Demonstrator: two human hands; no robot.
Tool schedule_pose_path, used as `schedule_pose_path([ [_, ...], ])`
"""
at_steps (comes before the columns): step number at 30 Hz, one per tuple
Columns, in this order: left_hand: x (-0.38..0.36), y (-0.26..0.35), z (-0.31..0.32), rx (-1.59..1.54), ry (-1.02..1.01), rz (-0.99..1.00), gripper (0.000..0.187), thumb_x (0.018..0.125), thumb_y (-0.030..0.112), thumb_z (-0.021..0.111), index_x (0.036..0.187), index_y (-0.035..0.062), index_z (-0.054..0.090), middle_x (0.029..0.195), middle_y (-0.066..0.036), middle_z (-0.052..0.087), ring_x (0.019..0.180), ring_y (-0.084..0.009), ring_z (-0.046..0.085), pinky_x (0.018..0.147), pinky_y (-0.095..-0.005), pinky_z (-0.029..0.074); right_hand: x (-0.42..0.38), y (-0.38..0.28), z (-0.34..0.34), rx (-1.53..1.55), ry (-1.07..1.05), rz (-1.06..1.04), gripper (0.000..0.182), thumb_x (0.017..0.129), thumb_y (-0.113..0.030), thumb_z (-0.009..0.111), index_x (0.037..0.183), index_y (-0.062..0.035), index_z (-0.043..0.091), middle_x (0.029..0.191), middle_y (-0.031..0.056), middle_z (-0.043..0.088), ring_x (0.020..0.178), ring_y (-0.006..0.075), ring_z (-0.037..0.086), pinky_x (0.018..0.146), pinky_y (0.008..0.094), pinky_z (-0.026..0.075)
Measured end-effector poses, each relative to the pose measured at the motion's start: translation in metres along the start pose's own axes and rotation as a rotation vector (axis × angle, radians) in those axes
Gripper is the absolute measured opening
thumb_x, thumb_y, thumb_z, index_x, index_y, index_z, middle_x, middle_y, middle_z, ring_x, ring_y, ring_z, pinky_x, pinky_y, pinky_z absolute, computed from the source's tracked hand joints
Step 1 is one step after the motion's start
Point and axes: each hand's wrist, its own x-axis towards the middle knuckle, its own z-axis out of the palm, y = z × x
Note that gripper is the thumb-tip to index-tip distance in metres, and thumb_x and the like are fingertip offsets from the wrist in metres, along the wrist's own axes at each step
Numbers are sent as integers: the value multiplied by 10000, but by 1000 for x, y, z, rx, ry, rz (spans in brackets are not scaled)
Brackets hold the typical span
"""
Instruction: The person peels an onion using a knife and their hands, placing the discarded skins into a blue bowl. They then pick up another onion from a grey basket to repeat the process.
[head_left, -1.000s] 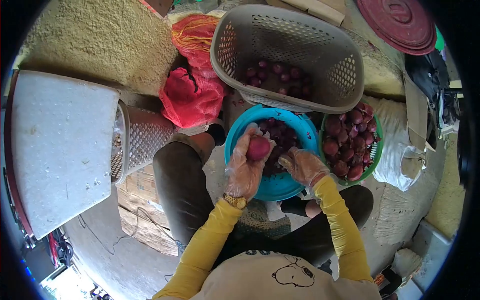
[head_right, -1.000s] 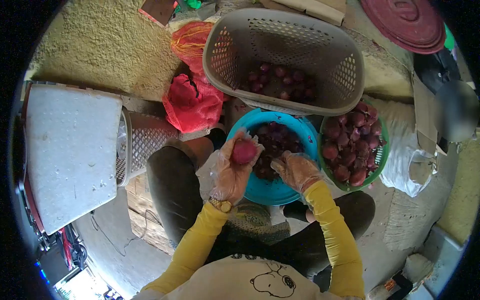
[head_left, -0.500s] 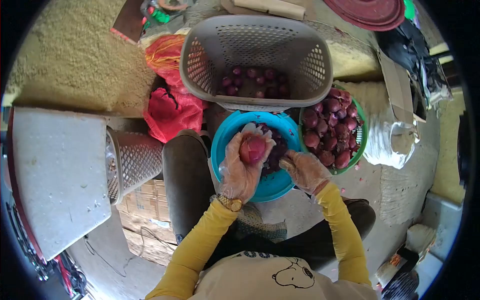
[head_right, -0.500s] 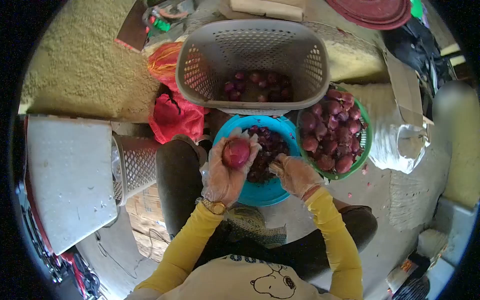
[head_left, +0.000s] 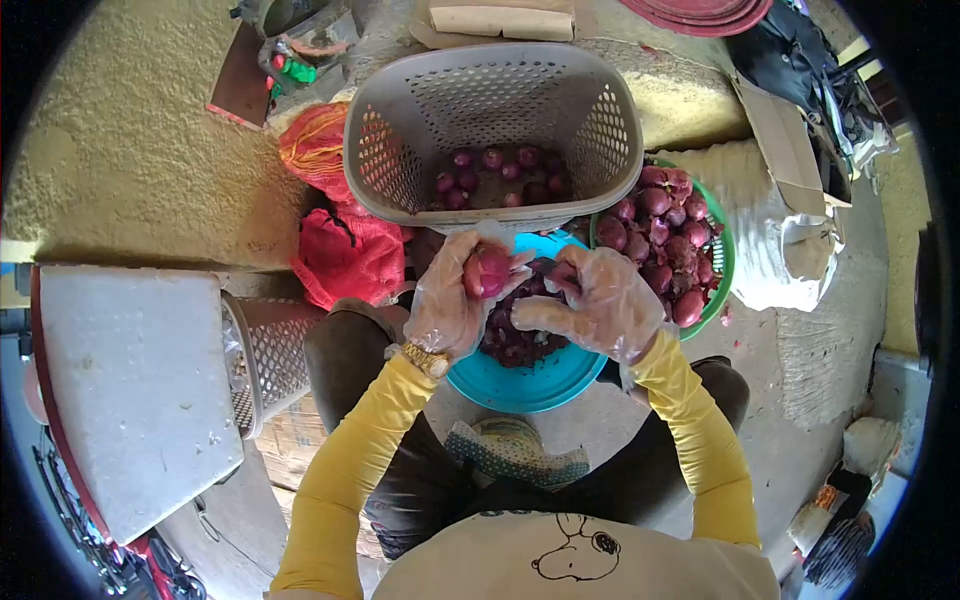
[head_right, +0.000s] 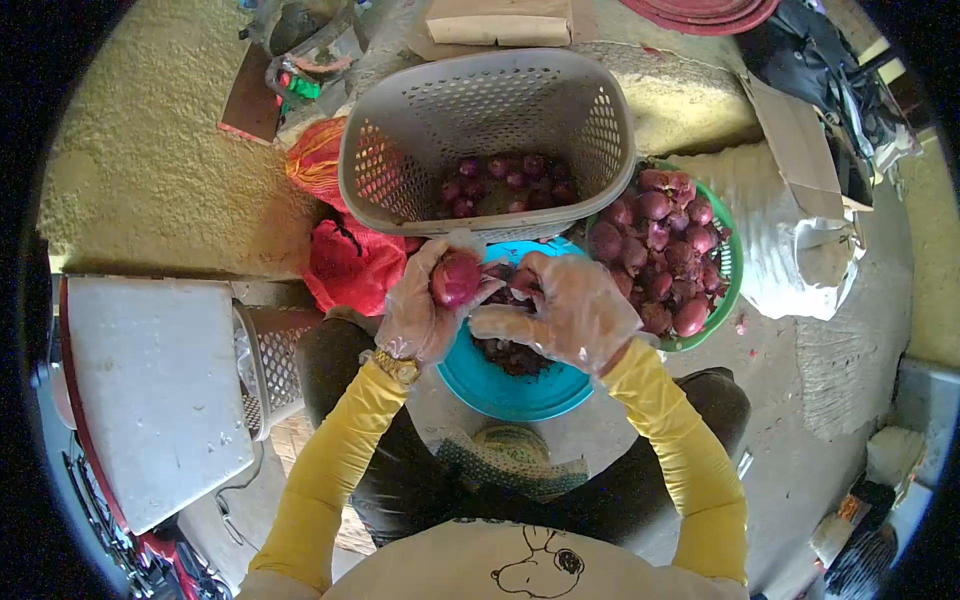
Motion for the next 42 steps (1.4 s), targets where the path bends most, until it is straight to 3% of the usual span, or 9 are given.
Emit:
schedule_pose_path([
  [7, 5, -14, -2, -3, 87, -49, 266, 1073, 258, 513, 1146, 13, 585, 1116, -142, 653, 1068, -294, 684, 951, -445, 590, 12, 15, 14, -179, -14, -98, 767, 708, -644, 837, 1245, -115, 700, 773, 112, 713, 700, 297, 693, 627, 390, 528],
  [10, 4, -19, 1, 126, -91, 71, 301, 1082, 292, 503, 1150, 9, 581, 1115, -150, 665, 1021, -275, 687, 926, -411, 593, 16, 8, 16, -254, 3, -92, 797, 718, -682, 801, 1276, -124, 694, 791, 128, 726, 719, 330, 702, 639, 414, 537],
  [13, 4, -18, 9, -73, -58, -38, 345, 1090, 332, 489, 1143, 4, 580, 1086, -147, 672, 978, -264, 688, 900, -383, 589, 21, 13, 21, -201, 27, -66, 777, 745, -773, 706, 1149, -110, 723, 746, 161, 688, 740, 399, 678, 658, 486, 530],
  [15, -4, -18, 17, 235, -74, 245, 369, 1094, 356, 480, 1140, 3, 579, 1084, -147, 676, 979, -261, 689, 882, -387, 581, 20, 17, 26, -214, 46, -78, 765, 753, -770, 700, 1156, -120, 721, 743, 159, 687, 731, 398, 678, 649, 486, 531],
  [18, -8, -17, 20, 330, -90, 332, 370, 1096, 358, 473, 1140, 7, 580, 1087, -142, 677, 988, -250, 685, 882, -376, 578, 20, 13, 24, -222, 64, -91, 734, 771, -758, 693, 1167, -140, 719, 732, 156, 684, 713, 394, 678, 636, 484, 532],
  [26, 11, -20, 2, 23, -92, 19, 380, 1107, 365, 437, 1168, 17, 576, 1098, -118, 666, 993, -210, 672, 874, -342, 580, 21, 19, 25, -263, 7, -74, 766, 808, -706, 708, 1317, -134, 677, 743, 175, 679, 699, 378, 677, 594, 457, 510],
  [29, 13, -20, 3, -38, -76, -37, 376, 1109, 362, 431, 1172, 19, 573, 1093, -111, 663, 994, -199, 669, 876, -324, 580, 21, 18, 25, -278, 5, -63, 690, 829, -687, 702, 1199, -105, 720, 717, 173, 669, 683, 391, 666, 585, 463, 504],
  [31, 15, -20, 0, -43, -97, -57, 372, 1110, 359, 429, 1170, 21, 573, 1088, -108, 662, 994, -195, 668, 877, -315, 580, 21, 17, 26, -270, -61, 8, 629, 831, -710, 680, 823, -82, 716, 685, 158, 672, 668, 391, 676, 610, 476, 530],
  [42, 16, -17, 3, -75, -98, -48, 455, 1091, 442, 455, 1153, 9, 578, 1088, -151, 674, 980, -285, 701, 888, -408, 608, 22, 21, 22, -205, 104, -107, 655, 781, -703, 737, 974, -77, 740, 686, 138, 690, 667, 356, 694, 606, 448, 538],
])
